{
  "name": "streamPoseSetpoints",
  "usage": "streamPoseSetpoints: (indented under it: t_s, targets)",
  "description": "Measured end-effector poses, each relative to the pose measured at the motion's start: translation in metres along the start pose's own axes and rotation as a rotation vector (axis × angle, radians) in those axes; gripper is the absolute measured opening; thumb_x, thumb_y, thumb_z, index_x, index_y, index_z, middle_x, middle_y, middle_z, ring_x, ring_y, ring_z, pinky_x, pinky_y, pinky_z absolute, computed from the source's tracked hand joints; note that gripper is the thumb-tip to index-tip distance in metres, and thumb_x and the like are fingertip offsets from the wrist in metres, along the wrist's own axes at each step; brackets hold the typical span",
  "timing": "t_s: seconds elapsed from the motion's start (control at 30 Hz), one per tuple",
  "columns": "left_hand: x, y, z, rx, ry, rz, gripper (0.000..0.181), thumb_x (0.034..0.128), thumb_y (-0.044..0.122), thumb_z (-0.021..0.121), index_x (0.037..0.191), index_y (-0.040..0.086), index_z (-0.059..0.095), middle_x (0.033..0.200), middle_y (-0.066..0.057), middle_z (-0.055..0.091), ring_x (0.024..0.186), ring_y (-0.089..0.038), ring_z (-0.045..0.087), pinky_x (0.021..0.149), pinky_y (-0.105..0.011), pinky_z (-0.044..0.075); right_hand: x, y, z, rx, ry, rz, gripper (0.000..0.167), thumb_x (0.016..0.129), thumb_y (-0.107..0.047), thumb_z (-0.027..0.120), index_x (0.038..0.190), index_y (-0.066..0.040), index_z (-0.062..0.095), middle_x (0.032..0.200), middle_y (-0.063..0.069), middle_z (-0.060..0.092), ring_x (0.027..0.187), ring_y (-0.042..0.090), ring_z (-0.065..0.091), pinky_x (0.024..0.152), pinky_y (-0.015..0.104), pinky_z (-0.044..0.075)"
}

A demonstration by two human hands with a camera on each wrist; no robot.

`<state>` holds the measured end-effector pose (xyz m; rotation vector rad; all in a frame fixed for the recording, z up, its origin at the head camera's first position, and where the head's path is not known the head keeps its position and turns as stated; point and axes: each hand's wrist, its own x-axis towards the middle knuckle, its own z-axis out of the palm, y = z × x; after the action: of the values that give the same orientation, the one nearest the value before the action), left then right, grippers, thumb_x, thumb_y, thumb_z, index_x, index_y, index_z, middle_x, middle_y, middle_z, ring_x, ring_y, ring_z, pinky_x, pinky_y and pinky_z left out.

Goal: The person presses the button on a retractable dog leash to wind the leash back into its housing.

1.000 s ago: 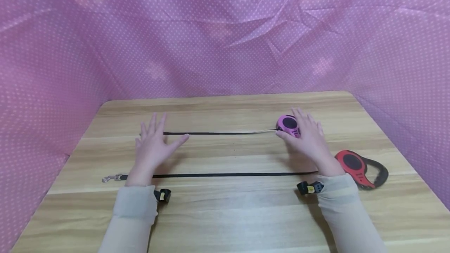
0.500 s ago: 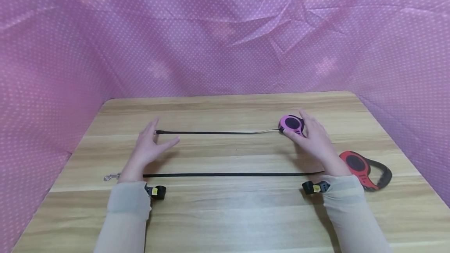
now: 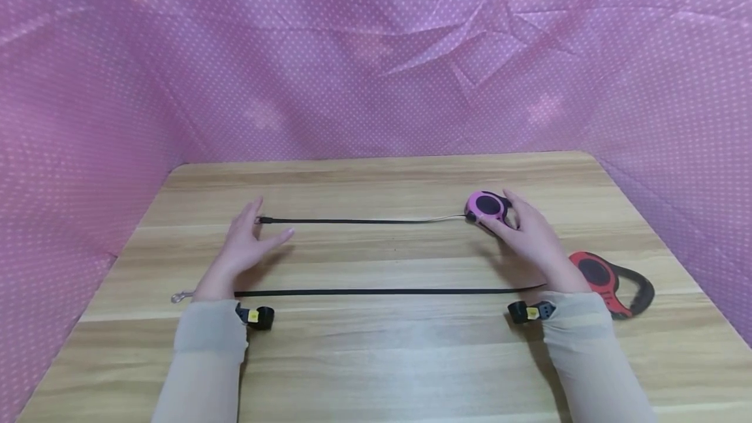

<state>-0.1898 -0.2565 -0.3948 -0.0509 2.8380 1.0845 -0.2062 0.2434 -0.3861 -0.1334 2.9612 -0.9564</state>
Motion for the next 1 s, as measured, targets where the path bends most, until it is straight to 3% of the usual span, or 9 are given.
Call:
streamPoseSetpoints:
  t_s: [0.1,0.2,0.3,0.43,0.77,1.0]
  targets:
    - [0.001,0.001,0.0,0.039,-0.028,0.01,0.108,0.0881,0.06,0.065,0.16,0.017,-0.003,0.165,-0.021,-0.004,0.149,-0.051,-0.004,0.11,-0.076,0.006,0.0,0.001,0.0,0.007,-0.001,0.015,0.09,0.095,-0.06,0.053,0.158,-0.006,0.017,0.119,0.027,0.053,0.115,0.038,0.049,0.097,0.053,0.041]
    - [0.002,0.001,0.001,0.099,-0.055,0.011,0.106,0.0895,0.06,0.063,0.16,0.014,-0.002,0.165,-0.023,-0.002,0.147,-0.054,-0.006,0.11,-0.076,0.002,0.0,0.003,0.0,0.007,0.003,0.022,0.089,0.095,-0.059,0.054,0.157,-0.004,0.022,0.1,0.02,0.05,0.103,0.034,0.047,0.087,0.048,0.041]
    - [0.003,0.002,0.004,0.136,-0.073,0.011,0.104,0.0905,0.06,0.061,0.159,0.01,0.0,0.164,-0.026,-0.002,0.145,-0.057,-0.008,0.11,-0.076,-0.003,0.0,0.004,-0.001,0.003,0.006,0.016,0.085,0.095,-0.056,0.058,0.154,-0.002,0.029,0.122,0.026,0.054,0.117,0.039,0.048,0.099,0.057,0.041]
    - [0.004,0.002,0.008,0.139,-0.075,0.008,0.102,0.0915,0.059,0.06,0.159,0.011,0.0,0.164,-0.025,-0.005,0.144,-0.059,-0.011,0.109,-0.076,-0.008,0.0,0.006,0.0,-0.006,0.002,0.01,0.079,0.095,-0.052,0.06,0.149,0.001,0.036,0.145,0.03,0.046,0.134,0.048,0.042,0.11,0.063,0.033]
    - [0.009,0.006,0.011,0.146,-0.089,0.002,0.1,0.0916,0.059,0.059,0.16,0.016,0.001,0.165,-0.021,-0.008,0.142,-0.06,-0.018,0.105,-0.079,-0.01,0.002,0.01,0.001,-0.022,-0.025,0.021,0.072,0.095,-0.037,0.065,0.147,0.005,0.038,0.144,0.032,0.045,0.135,0.049,0.04,0.11,0.062,0.033]
    - [0.01,0.005,0.012,0.153,-0.084,-0.031,0.08,0.1001,0.045,0.051,0.158,0.006,0.012,0.163,-0.027,0.0,0.142,-0.059,-0.017,0.107,-0.076,-0.012,0.0,0.011,0.001,-0.068,-0.107,0.031,0.075,0.094,-0.035,0.067,0.149,0.004,0.035,0.138,0.036,0.05,0.129,0.052,0.046,0.106,0.064,0.037]
